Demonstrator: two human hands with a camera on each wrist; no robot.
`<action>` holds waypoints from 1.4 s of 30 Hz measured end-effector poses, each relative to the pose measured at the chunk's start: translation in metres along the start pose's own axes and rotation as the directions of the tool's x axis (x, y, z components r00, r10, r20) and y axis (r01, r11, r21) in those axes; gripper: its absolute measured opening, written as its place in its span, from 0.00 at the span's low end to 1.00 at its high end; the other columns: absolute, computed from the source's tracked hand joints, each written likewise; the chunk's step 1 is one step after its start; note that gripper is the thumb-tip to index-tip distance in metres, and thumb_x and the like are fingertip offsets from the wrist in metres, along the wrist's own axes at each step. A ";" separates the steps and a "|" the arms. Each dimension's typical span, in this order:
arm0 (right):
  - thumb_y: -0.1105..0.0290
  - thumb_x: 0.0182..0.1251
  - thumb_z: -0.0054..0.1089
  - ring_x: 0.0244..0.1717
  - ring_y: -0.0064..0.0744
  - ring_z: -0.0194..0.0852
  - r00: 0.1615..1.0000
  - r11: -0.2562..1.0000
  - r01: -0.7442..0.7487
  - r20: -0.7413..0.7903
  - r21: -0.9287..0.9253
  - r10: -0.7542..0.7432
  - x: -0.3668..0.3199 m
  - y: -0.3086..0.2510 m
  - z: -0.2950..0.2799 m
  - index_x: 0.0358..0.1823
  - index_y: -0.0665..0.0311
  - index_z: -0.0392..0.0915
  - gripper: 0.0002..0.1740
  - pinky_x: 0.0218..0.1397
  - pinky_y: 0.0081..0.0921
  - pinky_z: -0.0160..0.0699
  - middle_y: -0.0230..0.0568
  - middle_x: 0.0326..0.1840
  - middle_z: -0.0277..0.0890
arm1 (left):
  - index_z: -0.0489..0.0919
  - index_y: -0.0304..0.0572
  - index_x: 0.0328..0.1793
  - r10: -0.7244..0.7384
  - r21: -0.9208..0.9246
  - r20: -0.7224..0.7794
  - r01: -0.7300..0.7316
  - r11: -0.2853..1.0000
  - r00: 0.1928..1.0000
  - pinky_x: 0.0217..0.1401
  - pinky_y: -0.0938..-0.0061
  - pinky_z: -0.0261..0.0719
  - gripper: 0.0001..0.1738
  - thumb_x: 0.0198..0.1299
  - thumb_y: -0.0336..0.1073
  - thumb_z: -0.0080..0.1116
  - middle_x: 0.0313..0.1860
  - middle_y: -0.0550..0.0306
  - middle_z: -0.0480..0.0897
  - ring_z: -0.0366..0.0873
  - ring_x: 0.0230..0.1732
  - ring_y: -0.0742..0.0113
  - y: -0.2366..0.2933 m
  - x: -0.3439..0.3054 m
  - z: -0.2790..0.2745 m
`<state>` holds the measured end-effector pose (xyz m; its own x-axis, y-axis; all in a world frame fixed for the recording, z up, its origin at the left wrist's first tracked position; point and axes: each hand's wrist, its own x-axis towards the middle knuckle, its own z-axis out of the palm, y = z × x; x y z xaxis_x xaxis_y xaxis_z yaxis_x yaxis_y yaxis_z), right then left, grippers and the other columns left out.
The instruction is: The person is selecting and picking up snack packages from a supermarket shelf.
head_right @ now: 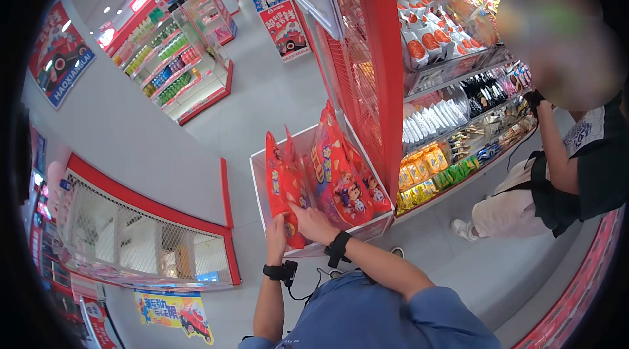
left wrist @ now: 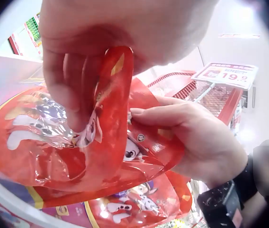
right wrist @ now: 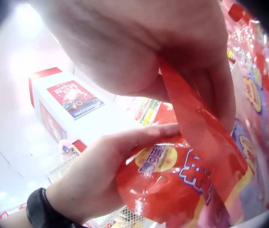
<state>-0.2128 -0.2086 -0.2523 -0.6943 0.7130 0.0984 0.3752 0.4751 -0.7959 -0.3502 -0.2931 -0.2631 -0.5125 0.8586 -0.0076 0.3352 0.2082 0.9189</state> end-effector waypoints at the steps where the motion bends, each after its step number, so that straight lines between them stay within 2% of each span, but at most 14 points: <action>1: 0.72 0.61 0.53 0.37 0.65 0.81 0.997 1.000 -0.021 0.077 0.010 0.020 0.004 -0.007 0.006 0.68 0.65 0.66 0.30 0.42 0.57 0.79 0.64 0.33 0.81 | 0.82 0.30 0.51 -0.028 -0.057 -0.054 0.025 0.998 0.998 0.34 0.70 0.74 0.19 0.68 0.42 0.58 0.27 0.54 0.81 0.76 0.30 0.72 0.009 0.000 -0.006; 4: 0.67 0.63 0.55 0.38 0.64 0.80 0.965 0.984 0.089 0.233 0.153 -0.123 0.000 -0.020 0.015 0.73 0.65 0.61 0.35 0.44 0.55 0.77 0.64 0.37 0.81 | 0.81 0.30 0.40 0.008 0.217 -0.120 0.018 0.976 0.993 0.32 0.63 0.74 0.26 0.66 0.52 0.59 0.23 0.46 0.80 0.77 0.25 0.56 0.020 0.003 -0.019; 5: 0.63 0.61 0.60 0.46 0.61 0.81 0.931 0.987 0.052 0.350 0.155 -0.104 -0.002 -0.019 0.012 0.73 0.66 0.59 0.39 0.50 0.51 0.78 0.64 0.48 0.80 | 0.77 0.28 0.32 0.200 0.233 -0.198 -0.152 0.960 0.960 0.30 0.60 0.73 0.23 0.64 0.47 0.61 0.23 0.41 0.80 0.77 0.24 0.49 0.005 0.009 -0.014; 8: 0.61 0.62 0.62 0.54 0.56 0.79 0.902 0.949 0.057 0.392 0.311 -0.183 -0.016 -0.017 -0.016 0.68 0.69 0.65 0.35 0.57 0.44 0.77 0.62 0.57 0.77 | 0.75 0.27 0.32 0.107 0.280 -0.111 -0.072 0.957 0.988 0.30 0.59 0.72 0.19 0.61 0.41 0.63 0.23 0.38 0.79 0.78 0.25 0.45 -0.003 0.016 -0.023; 12: 0.65 0.63 0.60 0.64 0.56 0.72 0.986 0.981 0.166 -0.023 0.102 -0.165 -0.025 0.023 -0.053 0.61 0.70 0.72 0.26 0.65 0.41 0.72 0.60 0.64 0.72 | 0.77 0.28 0.36 0.000 0.229 -0.082 0.019 0.973 0.997 0.31 0.60 0.73 0.14 0.58 0.36 0.62 0.26 0.37 0.80 0.79 0.28 0.45 0.001 0.016 -0.008; 15: 0.71 0.63 0.57 0.64 0.58 0.71 0.870 0.987 -0.054 -0.492 -0.149 -0.026 -0.043 0.038 -0.103 0.60 0.72 0.72 0.24 0.68 0.44 0.69 0.62 0.62 0.73 | 0.79 0.33 0.53 0.045 0.271 -0.018 -0.039 0.962 0.999 0.36 0.57 0.75 0.16 0.61 0.33 0.58 0.35 0.35 0.81 0.81 0.35 0.43 -0.017 0.021 0.004; 18: 0.73 0.64 0.57 0.65 0.55 0.72 0.856 0.989 -0.134 -0.511 -0.066 0.082 -0.061 0.055 -0.115 0.65 0.72 0.69 0.27 0.66 0.40 0.72 0.61 0.66 0.70 | 0.71 0.41 0.70 0.295 0.198 -0.093 -0.273 0.941 0.951 0.44 0.53 0.78 0.28 0.61 0.28 0.54 0.45 0.34 0.80 0.81 0.44 0.40 0.029 0.012 0.023; 21: 0.74 0.63 0.57 0.56 0.55 0.80 0.895 0.964 -0.257 -0.362 0.061 0.262 -0.065 0.057 -0.102 0.67 0.75 0.66 0.30 0.61 0.40 0.77 0.61 0.54 0.79 | 0.66 0.44 0.75 0.190 0.399 0.185 -0.250 0.882 0.964 0.52 0.52 0.78 0.34 0.60 0.25 0.51 0.50 0.34 0.79 0.80 0.48 0.37 0.058 0.010 0.025; 24: 0.72 0.65 0.54 0.46 0.67 0.79 0.904 0.965 -0.244 -0.340 0.091 0.261 -0.061 0.072 -0.084 0.65 0.72 0.68 0.26 0.53 0.53 0.77 0.67 0.41 0.80 | 0.74 0.38 0.68 0.327 0.519 0.183 -0.374 0.768 0.927 0.46 0.55 0.80 0.28 0.58 0.22 0.51 0.44 0.35 0.79 0.82 0.39 0.38 0.041 0.017 0.033; 27: 0.72 0.66 0.52 0.43 0.69 0.79 0.906 0.944 -0.330 -0.286 -0.019 0.311 -0.055 0.075 -0.080 0.63 0.70 0.71 0.23 0.49 0.57 0.76 0.70 0.37 0.79 | 0.77 0.37 0.62 0.052 0.431 0.239 -0.154 0.889 0.970 0.53 0.51 0.79 0.24 0.57 0.28 0.54 0.51 0.33 0.80 0.80 0.50 0.38 0.031 0.034 0.022; 29: 0.72 0.67 0.50 0.42 0.70 0.79 0.903 0.940 -0.337 -0.302 -0.058 0.306 -0.046 0.078 -0.082 0.61 0.68 0.72 0.21 0.46 0.60 0.75 0.72 0.35 0.78 | 0.80 0.35 0.56 0.073 0.457 0.199 -0.159 0.875 0.977 0.51 0.50 0.79 0.19 0.57 0.30 0.56 0.47 0.34 0.81 0.81 0.48 0.38 0.031 0.040 0.017; 33: 0.75 0.67 0.47 0.39 0.70 0.79 0.949 0.972 -0.234 -0.224 -0.035 0.221 -0.028 0.065 -0.073 0.60 0.66 0.73 0.20 0.44 0.60 0.76 0.70 0.32 0.78 | 0.83 0.32 0.47 0.113 0.418 0.179 -0.179 0.890 0.977 0.49 0.51 0.78 0.17 0.60 0.40 0.59 0.38 0.35 0.84 0.82 0.43 0.36 0.037 0.045 0.013; 36: 0.75 0.67 0.47 0.38 0.69 0.79 0.987 0.990 -0.135 -0.096 -0.032 0.131 -0.016 0.030 -0.045 0.61 0.67 0.72 0.21 0.43 0.60 0.76 0.68 0.31 0.79 | 0.84 0.30 0.41 -0.116 0.388 0.139 0.054 0.920 0.983 0.48 0.51 0.78 0.23 0.62 0.49 0.60 0.32 0.35 0.84 0.82 0.39 0.35 0.054 0.049 0.011; 42: 0.64 0.69 0.56 0.45 0.59 0.82 0.985 0.995 -0.066 0.166 0.074 0.053 -0.012 0.003 -0.013 0.67 0.64 0.70 0.27 0.50 0.50 0.78 0.62 0.41 0.81 | 0.84 0.31 0.37 0.014 0.606 0.101 -0.073 0.792 0.995 0.42 0.50 0.78 0.24 0.62 0.51 0.60 0.35 0.33 0.84 0.82 0.42 0.34 0.058 0.048 0.008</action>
<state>-0.1959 -0.2089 -0.2478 -0.7660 0.6413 -0.0445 0.3737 0.3880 -0.8425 -0.3493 -0.2363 -0.2136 -0.4252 0.9045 -0.0344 0.7820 0.3862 0.4892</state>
